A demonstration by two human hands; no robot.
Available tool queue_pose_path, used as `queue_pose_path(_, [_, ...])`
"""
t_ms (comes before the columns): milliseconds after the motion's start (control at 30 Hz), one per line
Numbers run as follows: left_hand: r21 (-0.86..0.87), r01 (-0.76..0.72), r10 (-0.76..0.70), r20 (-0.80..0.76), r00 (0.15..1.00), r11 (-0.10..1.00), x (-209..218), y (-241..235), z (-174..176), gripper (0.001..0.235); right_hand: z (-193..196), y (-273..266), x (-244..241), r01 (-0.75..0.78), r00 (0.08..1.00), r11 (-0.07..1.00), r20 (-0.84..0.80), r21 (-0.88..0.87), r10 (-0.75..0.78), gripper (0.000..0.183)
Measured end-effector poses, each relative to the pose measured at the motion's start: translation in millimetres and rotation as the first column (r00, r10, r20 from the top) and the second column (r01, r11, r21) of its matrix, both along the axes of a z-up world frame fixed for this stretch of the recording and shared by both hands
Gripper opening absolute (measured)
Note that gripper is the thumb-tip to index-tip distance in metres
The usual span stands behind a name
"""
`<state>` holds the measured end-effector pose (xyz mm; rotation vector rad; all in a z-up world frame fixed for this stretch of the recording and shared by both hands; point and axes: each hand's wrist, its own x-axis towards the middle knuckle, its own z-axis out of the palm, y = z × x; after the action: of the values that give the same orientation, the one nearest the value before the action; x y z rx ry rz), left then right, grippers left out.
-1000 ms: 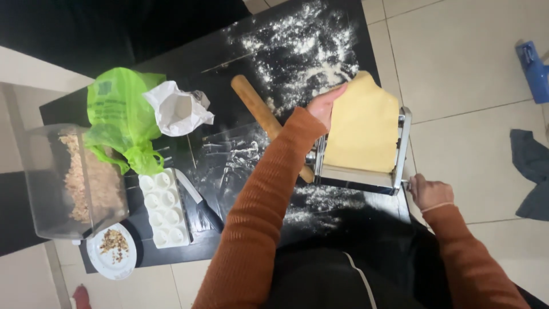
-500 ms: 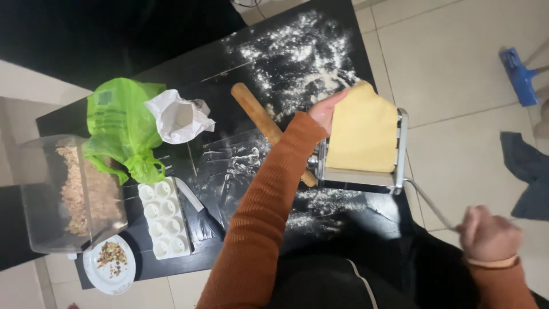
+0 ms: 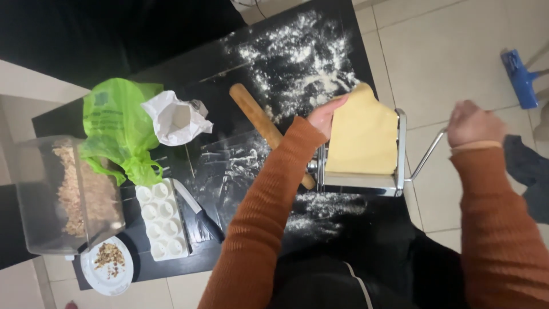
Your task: Flattening pasta dough using a manual pasta machine.
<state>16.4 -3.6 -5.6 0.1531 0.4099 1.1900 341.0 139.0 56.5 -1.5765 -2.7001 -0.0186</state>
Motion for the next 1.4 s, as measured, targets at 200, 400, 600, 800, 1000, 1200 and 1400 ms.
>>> queue_pose_path(200, [-0.022,-0.016,0.017,0.055,0.998,1.0,-2,-4,0,0.051,-91,-15,-13,0.08,0.981,0.933,0.191,-0.351,-0.012,0.04])
queue_pose_path(400, [-0.029,-0.017,0.018,0.037,0.999,0.999,-1,7,4,0.048,-118,-83,35,0.024,0.99,0.919,0.139,-0.393,0.033,0.037])
queue_pose_path(600, [-0.098,0.016,-0.025,-0.091,0.996,0.995,-1,8,11,0.053,-115,-134,67,-0.039,0.985,0.913,0.138,-0.406,0.103,0.039])
queue_pose_path(800, [-0.125,0.064,-0.075,-0.091,0.993,0.99,-2,11,14,0.057,-84,-192,109,-0.2,0.976,0.92,0.012,-0.337,0.216,0.034])
queue_pose_path(1000, [-0.146,0.099,-0.108,-0.055,0.993,0.984,-1,13,5,0.055,13,-210,128,-0.231,0.957,0.966,-0.207,-0.113,0.205,0.039])
queue_pose_path(1200, [-0.106,0.119,-0.124,-0.036,0.992,0.987,-1,10,-2,0.055,44,-171,124,-0.064,0.987,0.998,-0.148,0.019,0.066,0.041])
queue_pose_path(1400, [-0.153,0.128,-0.137,-0.05,0.989,0.98,1,6,6,0.052,47,-113,102,-0.031,0.999,0.993,-0.01,0.114,0.032,0.043])
